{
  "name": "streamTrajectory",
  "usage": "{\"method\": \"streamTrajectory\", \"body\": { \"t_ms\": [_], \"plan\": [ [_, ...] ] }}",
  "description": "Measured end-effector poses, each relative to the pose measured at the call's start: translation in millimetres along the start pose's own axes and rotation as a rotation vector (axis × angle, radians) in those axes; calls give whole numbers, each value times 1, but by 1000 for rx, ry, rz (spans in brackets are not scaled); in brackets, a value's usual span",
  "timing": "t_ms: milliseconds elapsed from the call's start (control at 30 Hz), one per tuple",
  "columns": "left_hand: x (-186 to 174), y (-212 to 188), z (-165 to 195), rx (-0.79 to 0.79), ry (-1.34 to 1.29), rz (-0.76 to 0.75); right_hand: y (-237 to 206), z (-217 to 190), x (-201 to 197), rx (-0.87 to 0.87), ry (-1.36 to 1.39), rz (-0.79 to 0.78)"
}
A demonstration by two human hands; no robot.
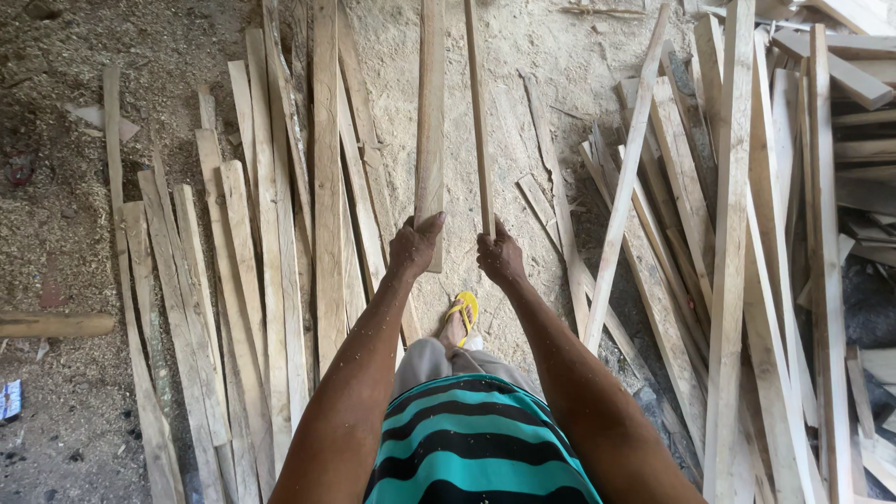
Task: The person handles long thin wooden strips in a woodworking workshop, picking up strips one at a time and laying them out on the sawdust-covered ground, then gathering and repositioning them among a large pile of similar strips. They walk between the pile and the work area carrying strips by hand.
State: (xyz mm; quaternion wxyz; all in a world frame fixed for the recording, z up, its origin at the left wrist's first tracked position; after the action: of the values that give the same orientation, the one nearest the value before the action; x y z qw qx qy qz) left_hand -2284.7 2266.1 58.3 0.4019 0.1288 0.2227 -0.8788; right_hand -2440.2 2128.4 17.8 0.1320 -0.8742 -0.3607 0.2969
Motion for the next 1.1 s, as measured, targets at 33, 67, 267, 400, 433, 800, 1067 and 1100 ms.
{"method": "streamTrajectory", "body": {
  "t_ms": [33, 67, 267, 400, 433, 800, 1067, 1100],
  "plan": [
    [0, -2, -1, -15, -28, -3, -1, 1, 1, -14, -6, -3],
    [-1, -4, -1, -18, -28, -6, -3, 2, 2, -28, -12, -5],
    [-3, -12, -4, -10, 21, -9, -13, 6, 2, -46, 48, -13],
    [-1, -16, -10, -11, 55, -2, -18, 11, 4, -40, 87, -7],
    [-1, -18, -12, -20, 87, -6, -20, 12, 4, -40, 91, -7],
    [-3, -58, -27, -6, -59, -21, -51, 32, 16, -34, -62, 10],
    [-2, -110, -64, -128, -84, -91, -115, 62, 40, -51, -32, -52],
    [-2, -120, -68, -108, -68, -76, -125, 63, 41, -60, 108, -92]
  ]
}}
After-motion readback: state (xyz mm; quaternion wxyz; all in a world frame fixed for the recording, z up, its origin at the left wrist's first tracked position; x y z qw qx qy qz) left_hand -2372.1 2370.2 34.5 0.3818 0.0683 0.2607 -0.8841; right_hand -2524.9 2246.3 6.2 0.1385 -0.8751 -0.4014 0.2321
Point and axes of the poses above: each hand's wrist, its own y-axis towards the middle knuckle, its own x-axis out of the palm, z = x × y, the point moved 5 cm from there along y, towards the middle knuckle, and after that the axes turned 10 degrees about -y, right-handed, at the moved point
